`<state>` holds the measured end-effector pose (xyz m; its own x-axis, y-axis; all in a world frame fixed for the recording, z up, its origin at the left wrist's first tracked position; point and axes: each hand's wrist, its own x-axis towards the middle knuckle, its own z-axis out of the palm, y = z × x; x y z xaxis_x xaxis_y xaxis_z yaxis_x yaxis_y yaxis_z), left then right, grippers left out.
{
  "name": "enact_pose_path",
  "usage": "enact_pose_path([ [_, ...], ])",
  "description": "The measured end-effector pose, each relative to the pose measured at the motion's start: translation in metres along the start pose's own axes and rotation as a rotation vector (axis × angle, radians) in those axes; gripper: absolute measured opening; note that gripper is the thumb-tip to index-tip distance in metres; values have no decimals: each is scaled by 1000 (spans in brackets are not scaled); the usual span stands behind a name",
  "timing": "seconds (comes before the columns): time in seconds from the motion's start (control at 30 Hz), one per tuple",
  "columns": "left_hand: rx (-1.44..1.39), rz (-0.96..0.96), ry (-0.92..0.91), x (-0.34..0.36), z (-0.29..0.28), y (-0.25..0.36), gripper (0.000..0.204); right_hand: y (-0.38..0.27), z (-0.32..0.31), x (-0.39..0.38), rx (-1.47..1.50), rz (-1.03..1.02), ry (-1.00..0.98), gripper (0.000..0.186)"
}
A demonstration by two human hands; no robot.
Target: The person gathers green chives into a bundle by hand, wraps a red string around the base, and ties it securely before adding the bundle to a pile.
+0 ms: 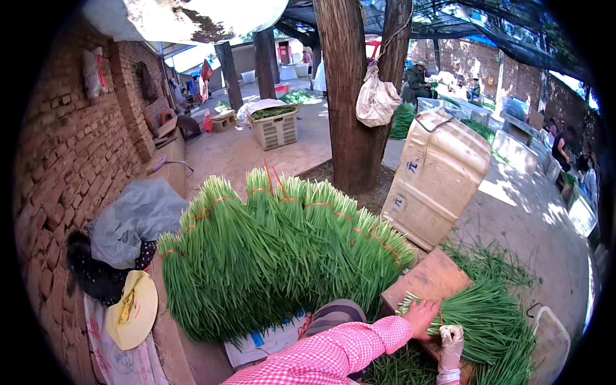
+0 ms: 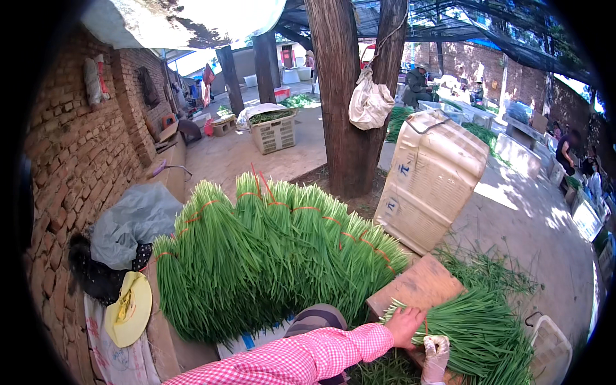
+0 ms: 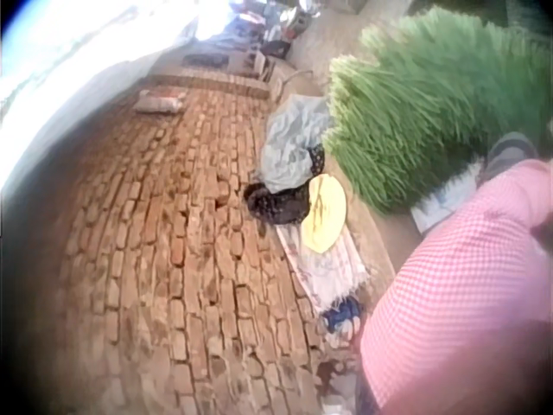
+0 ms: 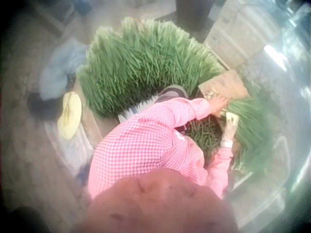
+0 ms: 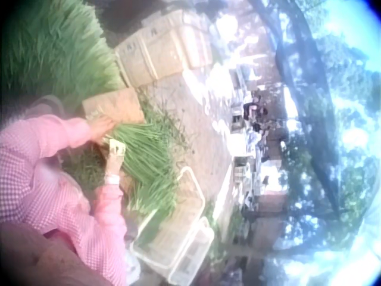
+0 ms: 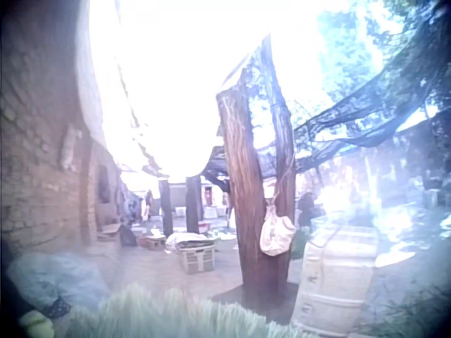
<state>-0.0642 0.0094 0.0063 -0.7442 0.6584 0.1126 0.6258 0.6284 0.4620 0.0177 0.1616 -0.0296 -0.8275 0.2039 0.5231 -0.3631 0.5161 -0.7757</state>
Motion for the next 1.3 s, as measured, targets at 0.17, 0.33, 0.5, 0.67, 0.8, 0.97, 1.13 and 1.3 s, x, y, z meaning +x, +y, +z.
enact_pose_path([
  [0.17,-51,-7,15,1,1,-2,99,-28,10,20,518,611,-56,3],
  [0.33,54,21,-14,12,5,10,97,-31,1,27,602,680,8,2],
  [0.5,61,-53,15,9,8,-14,99,-32,14,35,741,724,-4,4],
  [0.67,81,-10,33,17,9,0,101,-27,-5,27,805,630,-3,36],
  [0.8,84,-12,-4,18,12,-1,102,-25,-5,26,762,648,-85,17],
  [0.97,96,16,17,19,16,-11,100,-31,-3,-29,627,631,-45,12],
  [1.13,89,22,28,16,10,-5,98,-26,-10,-71,880,763,28,22],
  [1.3,195,31,-135,16,-12,-3,113,-32,-28,-65,670,873,52,31],
])
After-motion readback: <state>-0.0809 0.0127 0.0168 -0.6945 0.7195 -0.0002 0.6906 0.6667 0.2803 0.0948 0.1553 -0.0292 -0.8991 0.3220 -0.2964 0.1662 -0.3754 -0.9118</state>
